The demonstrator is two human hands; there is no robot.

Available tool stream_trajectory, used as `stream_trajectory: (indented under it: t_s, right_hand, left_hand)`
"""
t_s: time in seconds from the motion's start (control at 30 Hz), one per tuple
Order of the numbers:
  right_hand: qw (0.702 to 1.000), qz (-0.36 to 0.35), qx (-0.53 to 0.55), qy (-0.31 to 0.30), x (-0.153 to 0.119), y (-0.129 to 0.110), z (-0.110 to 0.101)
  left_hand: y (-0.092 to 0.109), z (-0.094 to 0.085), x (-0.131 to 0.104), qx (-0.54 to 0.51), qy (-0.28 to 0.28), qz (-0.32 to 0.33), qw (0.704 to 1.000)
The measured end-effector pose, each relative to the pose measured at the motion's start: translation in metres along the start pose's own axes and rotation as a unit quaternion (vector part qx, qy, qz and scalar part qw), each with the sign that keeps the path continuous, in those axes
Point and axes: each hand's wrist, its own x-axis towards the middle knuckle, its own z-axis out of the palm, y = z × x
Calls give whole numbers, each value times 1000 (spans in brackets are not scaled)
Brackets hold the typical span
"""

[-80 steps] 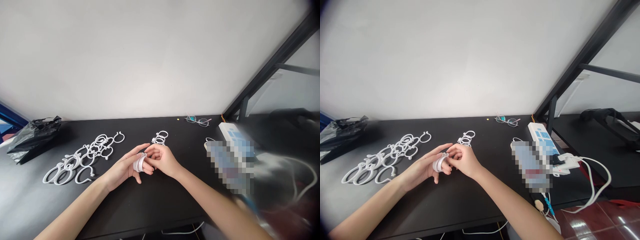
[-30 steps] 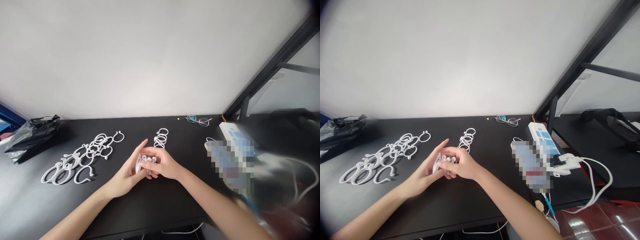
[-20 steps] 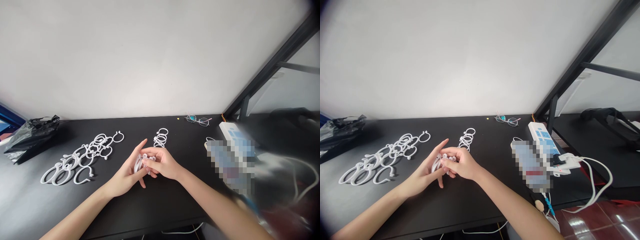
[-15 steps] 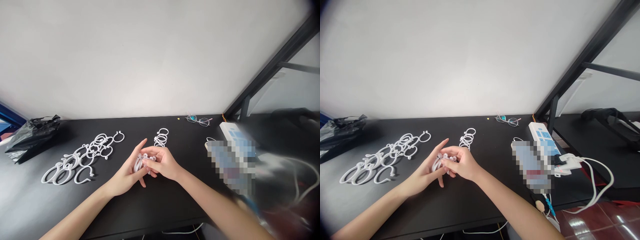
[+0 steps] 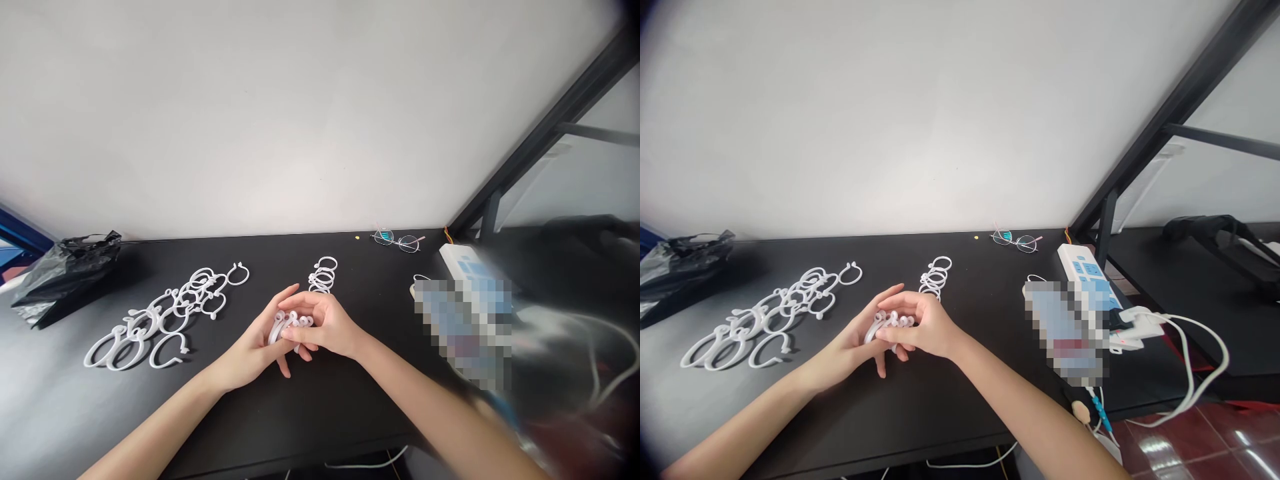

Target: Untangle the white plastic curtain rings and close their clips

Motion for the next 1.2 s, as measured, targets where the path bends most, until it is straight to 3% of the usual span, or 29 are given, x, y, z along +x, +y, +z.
stream_trajectory:
  t_s: [0.63, 1.2]
  right_hand:
    - [1000, 7, -2, -7, 2, 1, 1]
    - [998, -16, 58, -26, 4, 2, 3]
  left_hand:
    - [6, 1, 3, 51, -20, -35, 998]
    - [12, -1, 2, -59, -16, -59, 996]
